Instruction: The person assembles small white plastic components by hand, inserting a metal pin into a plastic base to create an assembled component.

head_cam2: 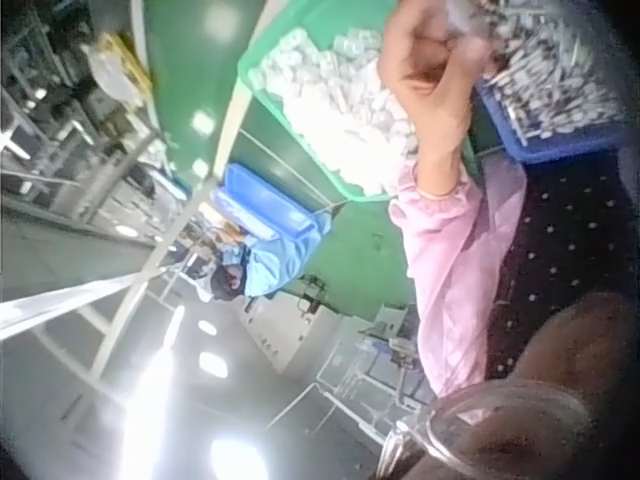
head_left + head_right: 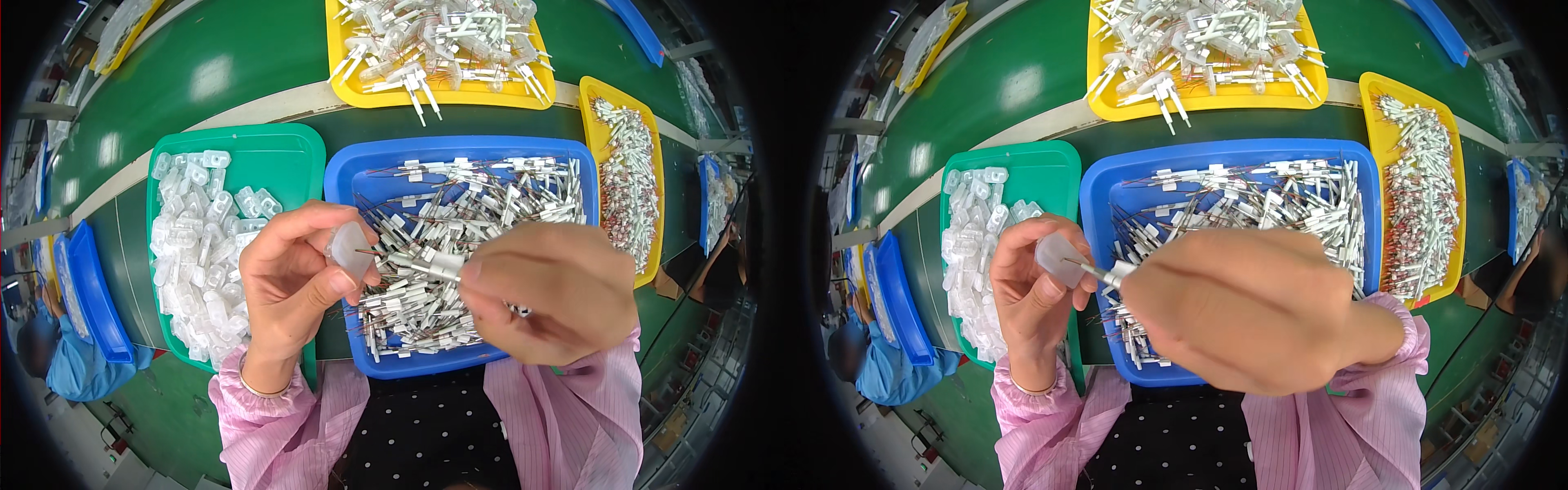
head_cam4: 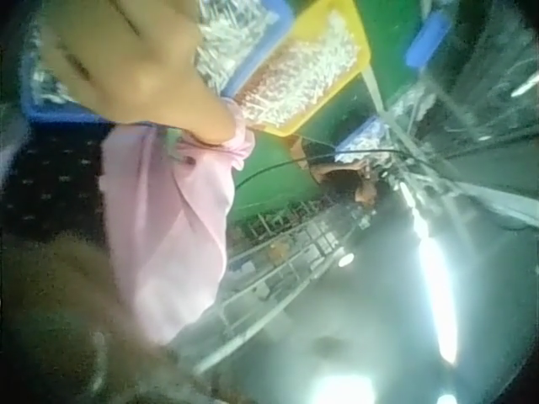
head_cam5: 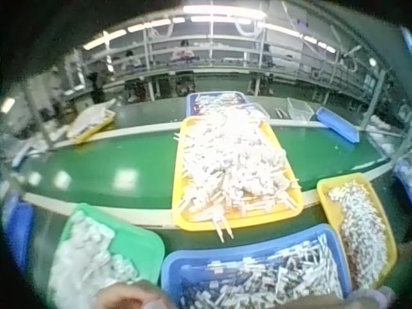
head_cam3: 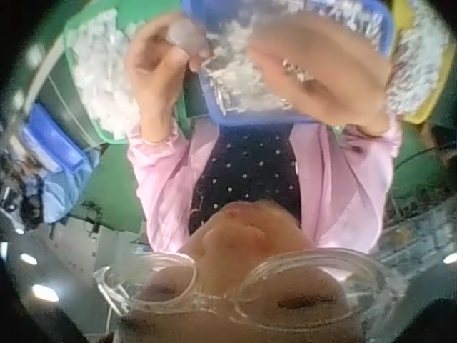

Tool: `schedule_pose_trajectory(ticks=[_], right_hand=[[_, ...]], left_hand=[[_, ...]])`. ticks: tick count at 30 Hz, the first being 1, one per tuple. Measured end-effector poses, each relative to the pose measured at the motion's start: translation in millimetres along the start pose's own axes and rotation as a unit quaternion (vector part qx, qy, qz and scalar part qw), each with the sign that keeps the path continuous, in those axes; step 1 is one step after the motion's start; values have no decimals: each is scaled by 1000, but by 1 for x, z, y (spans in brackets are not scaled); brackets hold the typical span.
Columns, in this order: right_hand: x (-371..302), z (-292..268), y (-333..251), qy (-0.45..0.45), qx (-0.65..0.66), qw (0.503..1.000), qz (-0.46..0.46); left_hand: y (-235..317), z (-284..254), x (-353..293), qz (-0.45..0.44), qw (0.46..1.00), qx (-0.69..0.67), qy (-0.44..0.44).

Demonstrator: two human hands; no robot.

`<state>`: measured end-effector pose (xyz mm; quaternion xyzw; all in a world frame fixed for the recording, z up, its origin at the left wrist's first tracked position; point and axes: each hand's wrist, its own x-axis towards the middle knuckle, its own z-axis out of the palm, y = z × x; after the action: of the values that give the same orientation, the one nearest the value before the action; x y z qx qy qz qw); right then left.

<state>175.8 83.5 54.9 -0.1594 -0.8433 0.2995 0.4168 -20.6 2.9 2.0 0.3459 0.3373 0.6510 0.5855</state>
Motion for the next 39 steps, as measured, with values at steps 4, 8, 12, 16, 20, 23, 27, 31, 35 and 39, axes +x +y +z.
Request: schedule_pose_trajectory(ticks=[4,8,12,16,20,23,27,31,35,39], right_hand=[[-1,5,1,1,-19,999,-51],[-3,8,1,-10,-40,996,-79],[-4,9,10,-3,-9,1000,-14],[-5,11,11,-38,-46,997,41],[-7,16,14,-65,-49,996,35],[-9,18,18,-63,16,996,62],[-10,21,19,-59,58,993,89],[-14,24,12,-53,1,994,99],[-21,31,13,5,-27,999,47],[-24,18,8,-15,-50,997,49]], left_hand=[[-2,-3,-1,1,1000,2,-3],[-2,0,0,16,1000,0,-23],[-1,6,-1,31,999,30,-28],[4,10,-4,-8,999,54,-8],[-1,9,-5,1,995,101,0],[-5,4,-4,18,992,123,-15],[-10,3,-7,10,991,130,-4],[-12,7,-4,59,977,203,2],[-11,9,-6,78,957,280,18],[-4,9,0,77,961,267,-13]])
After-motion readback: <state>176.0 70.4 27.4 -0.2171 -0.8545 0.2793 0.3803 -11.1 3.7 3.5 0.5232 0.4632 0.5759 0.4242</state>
